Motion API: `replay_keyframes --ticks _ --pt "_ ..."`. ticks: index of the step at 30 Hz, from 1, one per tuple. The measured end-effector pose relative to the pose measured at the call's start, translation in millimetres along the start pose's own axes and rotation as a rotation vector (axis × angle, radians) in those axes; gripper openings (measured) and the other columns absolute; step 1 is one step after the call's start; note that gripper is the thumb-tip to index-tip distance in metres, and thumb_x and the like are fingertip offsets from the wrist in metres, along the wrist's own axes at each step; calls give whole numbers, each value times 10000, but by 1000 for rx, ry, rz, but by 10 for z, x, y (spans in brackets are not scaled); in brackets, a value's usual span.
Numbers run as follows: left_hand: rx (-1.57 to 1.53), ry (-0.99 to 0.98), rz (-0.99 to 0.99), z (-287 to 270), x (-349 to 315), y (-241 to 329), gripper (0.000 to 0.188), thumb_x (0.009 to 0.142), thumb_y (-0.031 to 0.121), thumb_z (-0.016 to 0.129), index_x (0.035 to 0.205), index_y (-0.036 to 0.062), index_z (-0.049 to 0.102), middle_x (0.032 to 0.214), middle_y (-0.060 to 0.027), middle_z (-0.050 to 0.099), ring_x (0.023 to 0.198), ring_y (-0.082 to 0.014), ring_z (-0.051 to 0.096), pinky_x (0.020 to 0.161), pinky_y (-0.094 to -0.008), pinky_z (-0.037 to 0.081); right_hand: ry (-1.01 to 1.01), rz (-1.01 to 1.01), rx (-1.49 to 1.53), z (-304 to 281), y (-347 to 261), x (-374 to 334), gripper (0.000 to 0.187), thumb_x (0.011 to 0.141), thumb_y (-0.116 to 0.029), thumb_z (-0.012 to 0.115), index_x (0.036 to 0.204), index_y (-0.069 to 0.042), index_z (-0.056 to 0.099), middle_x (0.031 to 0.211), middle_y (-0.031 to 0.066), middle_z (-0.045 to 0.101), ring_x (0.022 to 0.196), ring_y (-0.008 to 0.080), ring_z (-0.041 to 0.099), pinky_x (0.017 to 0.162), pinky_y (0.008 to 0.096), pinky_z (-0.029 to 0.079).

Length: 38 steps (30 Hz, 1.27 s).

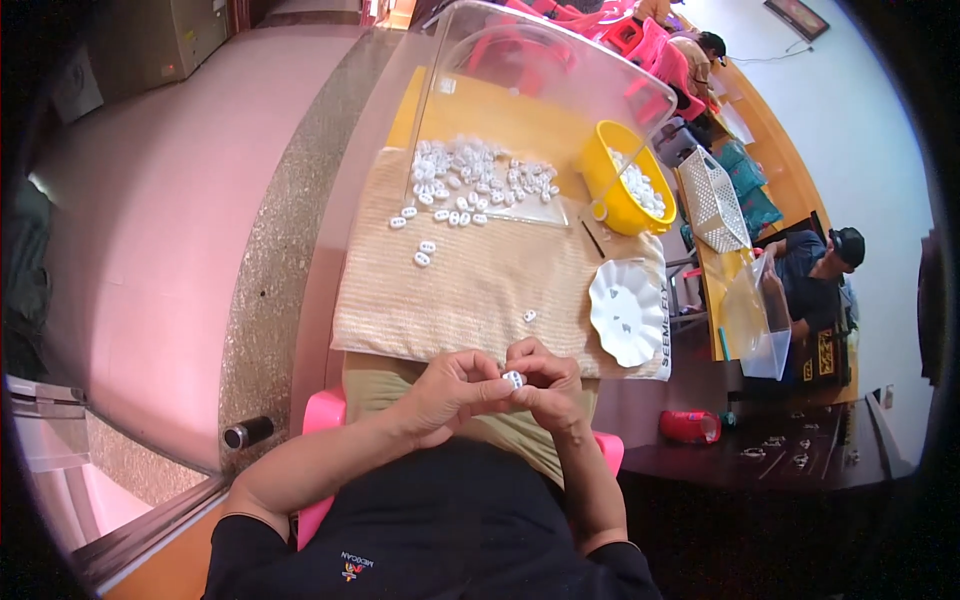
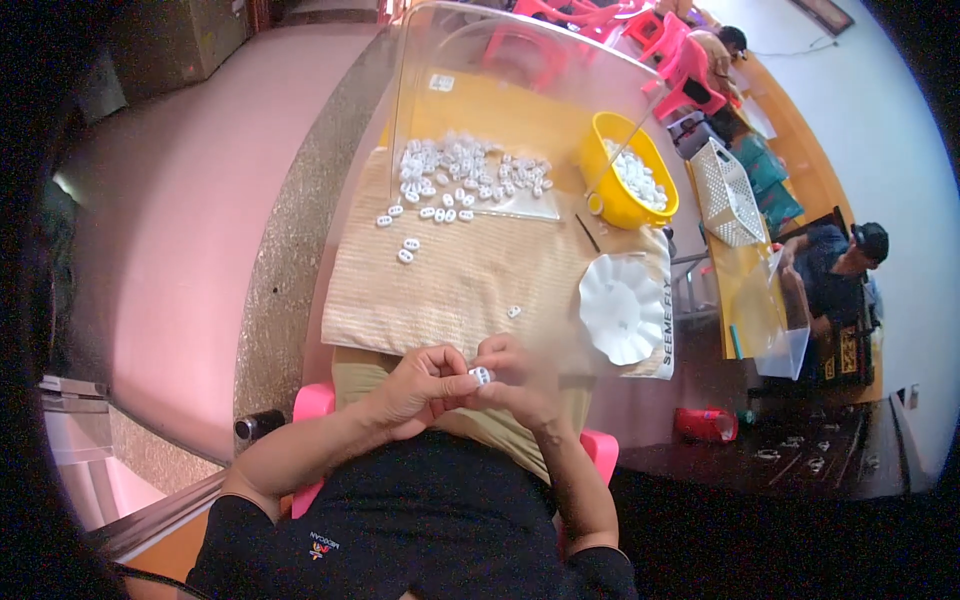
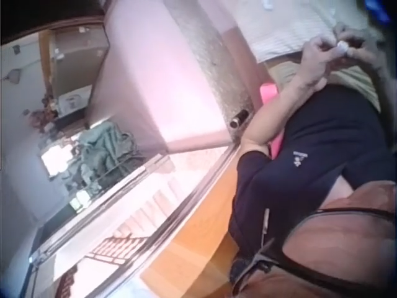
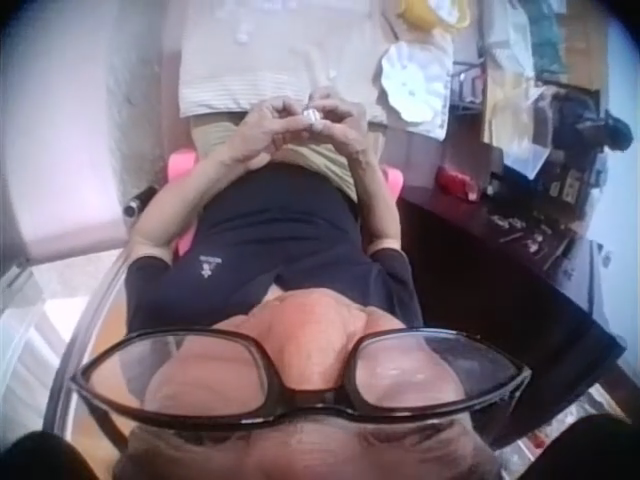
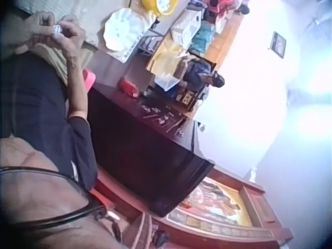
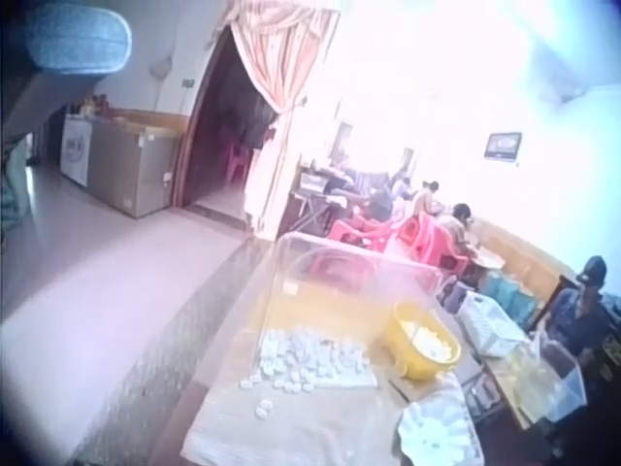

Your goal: Sorting and inspecting small white plastic buttons at a workbench.

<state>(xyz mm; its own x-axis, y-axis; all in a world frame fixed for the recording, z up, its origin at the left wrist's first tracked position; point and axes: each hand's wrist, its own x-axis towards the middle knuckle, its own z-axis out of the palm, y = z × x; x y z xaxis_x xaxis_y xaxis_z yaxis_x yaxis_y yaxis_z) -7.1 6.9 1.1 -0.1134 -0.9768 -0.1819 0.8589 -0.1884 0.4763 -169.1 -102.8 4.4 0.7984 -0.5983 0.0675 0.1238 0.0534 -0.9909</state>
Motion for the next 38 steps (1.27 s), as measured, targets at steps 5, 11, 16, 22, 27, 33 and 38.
replay_keyframes --ticks 5,11,16,22,27,33,38 --pt "25 -9 3 51 -29 11 99 867 61 676 850 42 580 879 -71 656 792 -154 647 769 -314 563 -39 -21 -35 9 -31 -10 288 718 -98 787 975 -3 698 961 60 554 909 154 527 785 265 431" --pt "56 -32 1 19 -34 -32 85 866 53 675 855 47 590 872 -67 662 820 -153 654 774 -318 573 -28 -60 -45 48 -88 -31 321 696 -66 806 1000 -19 716 950 84 579 891 155 537 760 260 426" --pt "72 8 -9 -27 8 -69 69 846 48 698 846 34 631 893 -77 668 810 -155 664 752 -273 563 -100 -82 -24 -7 -7 -39 278 765 -1 739 1035 -11 673 1040 69 553 927 151 543 789 265 460" --pt "59 1 -60 -60 45 -61 66 871 60 673 889 23 621 900 -84 663 839 -173 665 768 -296 574 -49 -38 -12 -19 -69 -59 245 766 38 731 1000 4 667 1023 77 574 923 137 555 773 255 461" --pt "28 14 -72 -45 62 -73 134 876 67 672 992 9 642 948 -86 668 869 -154 661 782 -272 569 13 -7 -32 -31 -225 -90 172 787 61 710 942 18 648 978 82 603 876 125 579 743 241 466" --pt "42 48 -89 18 22 16 221 881 70 666 1088 6 624 1089 -108 655 924 -147 652 803 -278 571 372 -19 -476 -364 -444 168 72 829 45 643 900 28 640 811 37 640 728 82 595 640 214 466" --pt "76 53 -93 -20 44 -24 233 878 79 671 1099 20 625 1144 -120 643 961 -146 643 798 -264 568 549 -6 -431 -1185 -953 694 131 875 -79 650 971 4 683 815 100 687 759 191 699 699 274 570"
